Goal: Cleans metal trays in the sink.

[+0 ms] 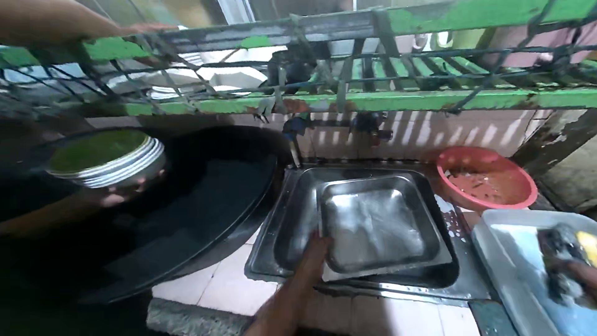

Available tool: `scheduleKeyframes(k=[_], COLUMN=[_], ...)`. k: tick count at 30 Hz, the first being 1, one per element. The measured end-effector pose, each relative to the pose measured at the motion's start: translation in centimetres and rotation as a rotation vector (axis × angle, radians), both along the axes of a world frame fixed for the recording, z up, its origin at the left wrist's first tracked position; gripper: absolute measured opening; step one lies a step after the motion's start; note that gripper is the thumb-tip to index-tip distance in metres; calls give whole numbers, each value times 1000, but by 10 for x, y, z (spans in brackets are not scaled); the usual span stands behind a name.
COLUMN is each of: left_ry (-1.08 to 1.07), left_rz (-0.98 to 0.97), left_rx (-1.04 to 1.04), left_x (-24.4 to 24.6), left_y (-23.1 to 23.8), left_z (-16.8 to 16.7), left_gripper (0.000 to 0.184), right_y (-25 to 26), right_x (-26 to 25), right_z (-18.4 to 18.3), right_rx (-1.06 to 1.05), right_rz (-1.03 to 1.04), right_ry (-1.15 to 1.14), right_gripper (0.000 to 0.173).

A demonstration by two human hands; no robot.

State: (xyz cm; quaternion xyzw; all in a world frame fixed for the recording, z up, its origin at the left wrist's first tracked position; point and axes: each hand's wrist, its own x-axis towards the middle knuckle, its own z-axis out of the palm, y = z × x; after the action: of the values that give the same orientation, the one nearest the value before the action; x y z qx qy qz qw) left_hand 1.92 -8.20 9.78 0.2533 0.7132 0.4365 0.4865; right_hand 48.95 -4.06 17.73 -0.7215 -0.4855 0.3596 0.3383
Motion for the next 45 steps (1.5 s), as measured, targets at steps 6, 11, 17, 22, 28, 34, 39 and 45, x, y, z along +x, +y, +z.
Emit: scheduleKeyframes(k=[6, 11, 17, 22, 28, 34, 39, 45], left_ry=[23, 26, 54, 79, -16, 50, 75, 74], left_rz=[-114, -172, -252, -252, -199, -302, -298, -300], left_rx=[-81, -127, -242, -234, -144, -221, -200, -152], left_x=[10, 8, 8, 7, 1, -2, 0, 2], left_y=[-11, -28, -38, -43, -53, -46, -50, -52], left_z=[9, 2, 2, 2, -15, -15, -14, -15], left_gripper=[82, 80, 80, 79, 78, 74, 73, 74], right_y=[35, 63, 43, 33, 52, 32, 16, -31], right_x=[-182, -224, -297, -359, -277, -360, -369, -304], right_z=[8, -86, -114, -122, -122, -115, -115, -119], right_rx=[109, 152, 164, 327, 159, 100, 3, 53], right_rz=[264, 333, 369, 652, 375, 605, 836, 1267], right_ry=[-63, -316, -458, -586, -670, -578, -523, -281], right_gripper=[69, 61, 50, 46, 39, 42, 43, 35])
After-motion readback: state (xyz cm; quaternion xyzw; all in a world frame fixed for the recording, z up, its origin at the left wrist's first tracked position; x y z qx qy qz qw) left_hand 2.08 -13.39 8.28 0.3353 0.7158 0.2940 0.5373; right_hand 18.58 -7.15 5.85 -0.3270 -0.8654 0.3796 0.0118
